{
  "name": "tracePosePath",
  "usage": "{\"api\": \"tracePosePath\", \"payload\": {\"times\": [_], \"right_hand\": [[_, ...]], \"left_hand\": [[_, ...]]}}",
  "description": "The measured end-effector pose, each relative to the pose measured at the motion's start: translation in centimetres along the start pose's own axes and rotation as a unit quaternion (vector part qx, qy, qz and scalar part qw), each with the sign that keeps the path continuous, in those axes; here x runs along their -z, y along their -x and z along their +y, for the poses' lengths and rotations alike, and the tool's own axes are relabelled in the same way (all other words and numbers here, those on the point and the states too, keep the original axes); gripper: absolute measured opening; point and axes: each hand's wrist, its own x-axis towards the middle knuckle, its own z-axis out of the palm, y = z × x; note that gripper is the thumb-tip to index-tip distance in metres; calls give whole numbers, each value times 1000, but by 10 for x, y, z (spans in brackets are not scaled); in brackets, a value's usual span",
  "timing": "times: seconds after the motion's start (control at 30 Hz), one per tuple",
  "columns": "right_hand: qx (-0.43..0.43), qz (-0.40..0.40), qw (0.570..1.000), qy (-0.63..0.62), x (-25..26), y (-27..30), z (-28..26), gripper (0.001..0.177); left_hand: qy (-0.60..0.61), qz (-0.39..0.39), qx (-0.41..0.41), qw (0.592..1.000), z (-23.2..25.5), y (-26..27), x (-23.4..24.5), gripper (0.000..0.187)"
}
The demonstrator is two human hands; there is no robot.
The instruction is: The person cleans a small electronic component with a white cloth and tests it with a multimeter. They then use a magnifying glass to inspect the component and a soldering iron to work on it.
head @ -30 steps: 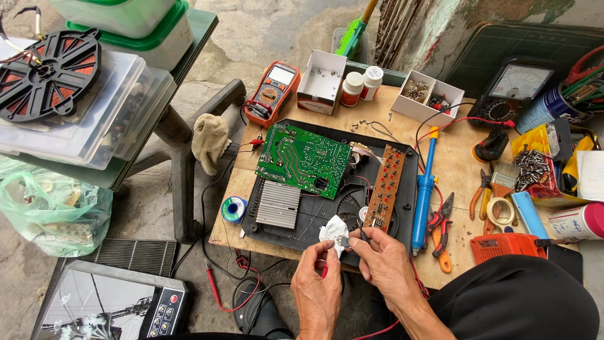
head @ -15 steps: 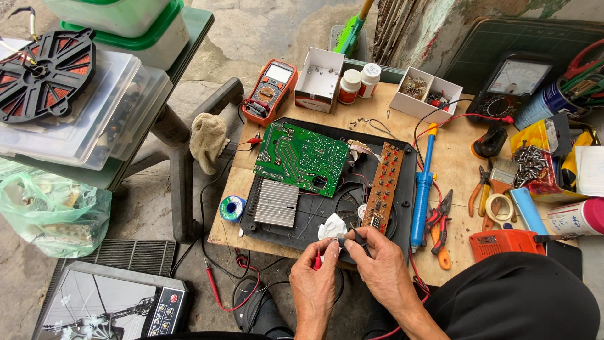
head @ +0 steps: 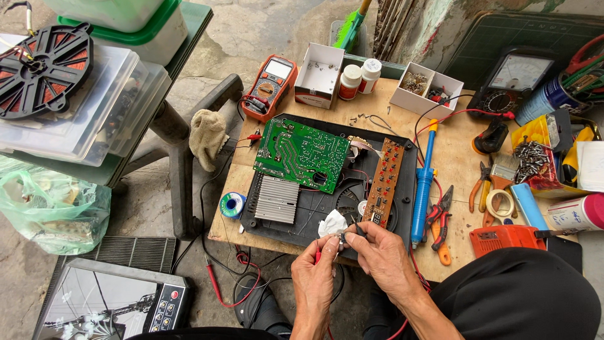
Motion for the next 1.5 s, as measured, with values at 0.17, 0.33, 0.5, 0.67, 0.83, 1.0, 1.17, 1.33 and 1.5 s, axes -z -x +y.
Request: {"api": "tracePosePath", "payload": {"times": [0.17,0.33,0.5,0.67,0.83,1.0,1.17,1.33,1.5], "right_hand": [[22,17,999,34,5,-3,8,11],[45,51,988,140,2,0,3,9],[47,60,969,237,2,5,2,15],[56,24,965,256,6,3,-4,16],[41,1,966,254,8,1,-5,19],[46,35,960,274,10,0,-3,15],[50,26,960,274,12,0,-4,17],[84,-2,965,247,22,-5,1,17],[15,-63,995,70,27,-4,-5,13]], "left_hand": [[-30,-33,-8,999,16,14,1,30],[-71,-24,-54,996,13,7,-1,27],[-131,12,-81,988,0,1,3,24],[-52,-21,-37,998,0,-4,3,21],[28,-44,14,999,6,2,6,22],[9,-25,82,996,32,15,1,27],[-35,-51,23,998,4,4,7,20],[-22,-80,1,997,-5,1,9,18],[23,-107,6,994,-8,1,8,22]]}}
